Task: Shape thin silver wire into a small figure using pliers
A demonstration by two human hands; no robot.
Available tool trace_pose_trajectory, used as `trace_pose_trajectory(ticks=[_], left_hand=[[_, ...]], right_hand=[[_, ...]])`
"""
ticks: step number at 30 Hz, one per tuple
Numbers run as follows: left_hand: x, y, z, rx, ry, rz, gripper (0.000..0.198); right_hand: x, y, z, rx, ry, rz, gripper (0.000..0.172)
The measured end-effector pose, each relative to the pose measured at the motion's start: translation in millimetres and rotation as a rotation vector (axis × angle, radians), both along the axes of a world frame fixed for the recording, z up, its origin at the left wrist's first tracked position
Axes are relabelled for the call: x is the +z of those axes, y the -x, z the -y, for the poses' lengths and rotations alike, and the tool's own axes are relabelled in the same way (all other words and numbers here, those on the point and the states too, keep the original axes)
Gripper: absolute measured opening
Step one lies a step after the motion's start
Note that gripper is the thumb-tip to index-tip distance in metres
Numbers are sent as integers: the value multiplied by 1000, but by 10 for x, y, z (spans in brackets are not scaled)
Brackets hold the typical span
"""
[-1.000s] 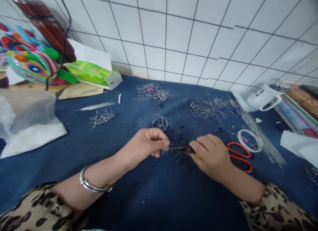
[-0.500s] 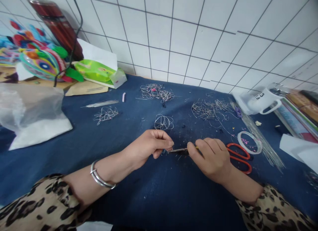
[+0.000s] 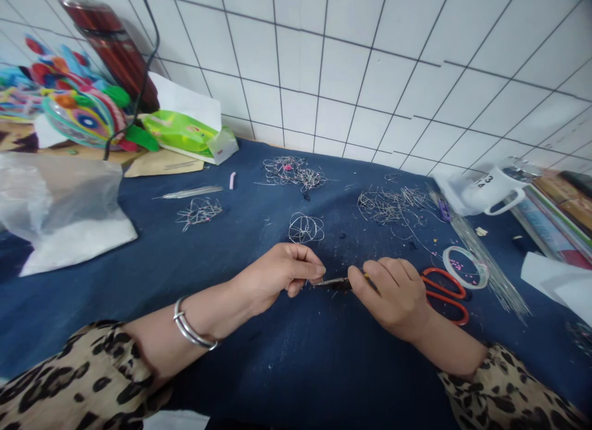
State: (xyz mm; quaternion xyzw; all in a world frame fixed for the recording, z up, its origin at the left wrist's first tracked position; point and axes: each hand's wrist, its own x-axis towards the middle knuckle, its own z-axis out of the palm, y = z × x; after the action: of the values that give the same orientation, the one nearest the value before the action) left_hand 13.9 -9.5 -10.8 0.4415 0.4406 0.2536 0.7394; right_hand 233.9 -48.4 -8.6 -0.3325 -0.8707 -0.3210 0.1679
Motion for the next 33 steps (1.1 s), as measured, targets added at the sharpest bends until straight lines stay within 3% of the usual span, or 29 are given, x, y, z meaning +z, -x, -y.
trace_pose_trajectory(ticks=[14,33], left_hand=[[76,-2,2,-27,-15,-33,8],[64,25,7,-104,-25,-7,6]], right_hand=[[11,-17,-10,55,-15,-6,19],[2,-8,-2,72,-19,-4,17]])
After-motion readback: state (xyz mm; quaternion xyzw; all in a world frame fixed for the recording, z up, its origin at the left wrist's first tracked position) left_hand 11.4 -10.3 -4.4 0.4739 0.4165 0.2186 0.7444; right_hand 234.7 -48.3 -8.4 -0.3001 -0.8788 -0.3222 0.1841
